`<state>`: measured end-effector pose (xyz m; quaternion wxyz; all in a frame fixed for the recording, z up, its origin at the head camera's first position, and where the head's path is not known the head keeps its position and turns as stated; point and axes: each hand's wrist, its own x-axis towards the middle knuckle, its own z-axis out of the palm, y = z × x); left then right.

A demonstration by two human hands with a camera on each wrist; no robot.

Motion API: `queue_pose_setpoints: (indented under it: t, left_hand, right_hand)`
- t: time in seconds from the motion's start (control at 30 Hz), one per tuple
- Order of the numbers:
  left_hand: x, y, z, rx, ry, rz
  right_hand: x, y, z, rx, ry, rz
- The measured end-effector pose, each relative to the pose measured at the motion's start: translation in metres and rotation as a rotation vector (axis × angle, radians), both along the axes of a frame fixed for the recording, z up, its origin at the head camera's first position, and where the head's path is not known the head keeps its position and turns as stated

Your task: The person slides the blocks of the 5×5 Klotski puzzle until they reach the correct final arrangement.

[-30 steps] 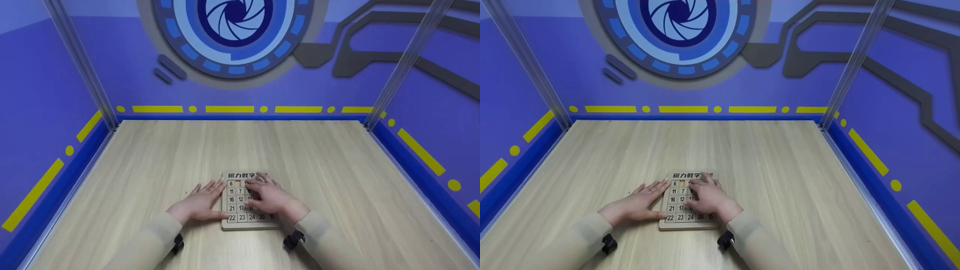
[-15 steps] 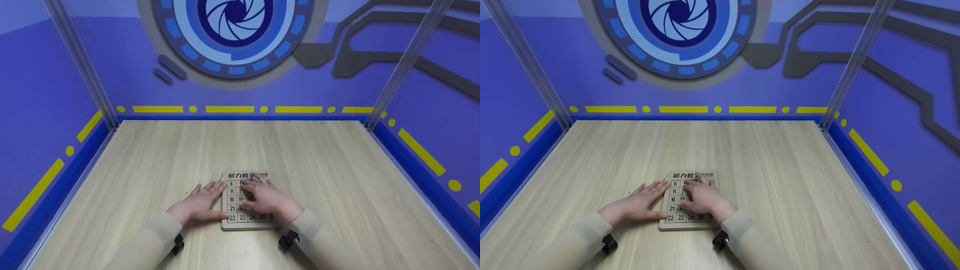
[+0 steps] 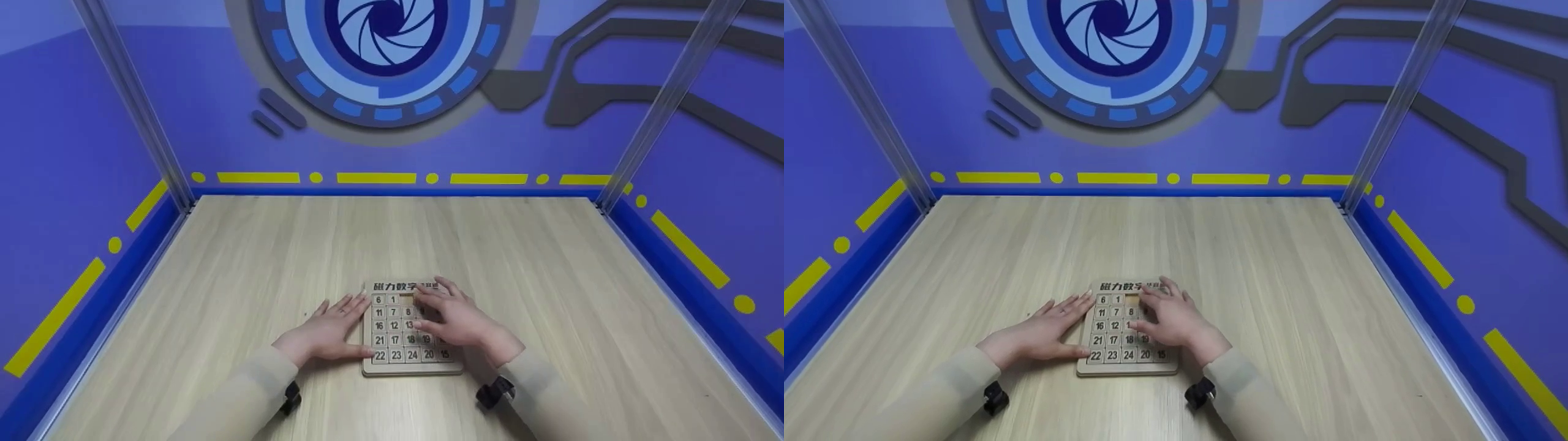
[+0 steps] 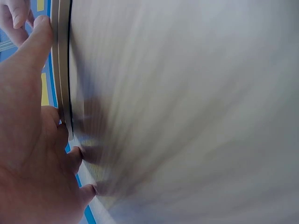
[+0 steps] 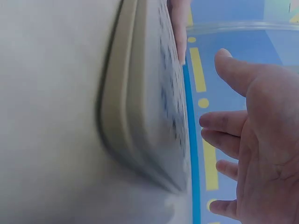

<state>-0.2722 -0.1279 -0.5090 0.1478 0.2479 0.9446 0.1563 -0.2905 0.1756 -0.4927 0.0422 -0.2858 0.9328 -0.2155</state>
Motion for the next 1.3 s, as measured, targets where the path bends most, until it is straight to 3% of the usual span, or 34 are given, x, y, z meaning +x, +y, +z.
queue_pose_setpoints:
  t: [0.4, 1.3]
  left_hand:
    - [0.0, 0.001, 0.002, 0.005, 0.004, -0.003]
    - [0.0, 0.0, 0.001, 0.006, 0.005, -0.003]
  right_hand:
    - [0.001, 0.013, -0.005, 0.012, -0.002, 0.001]
    - [0.001, -0.013, -0.005, 0.033, -0.022, 0.015]
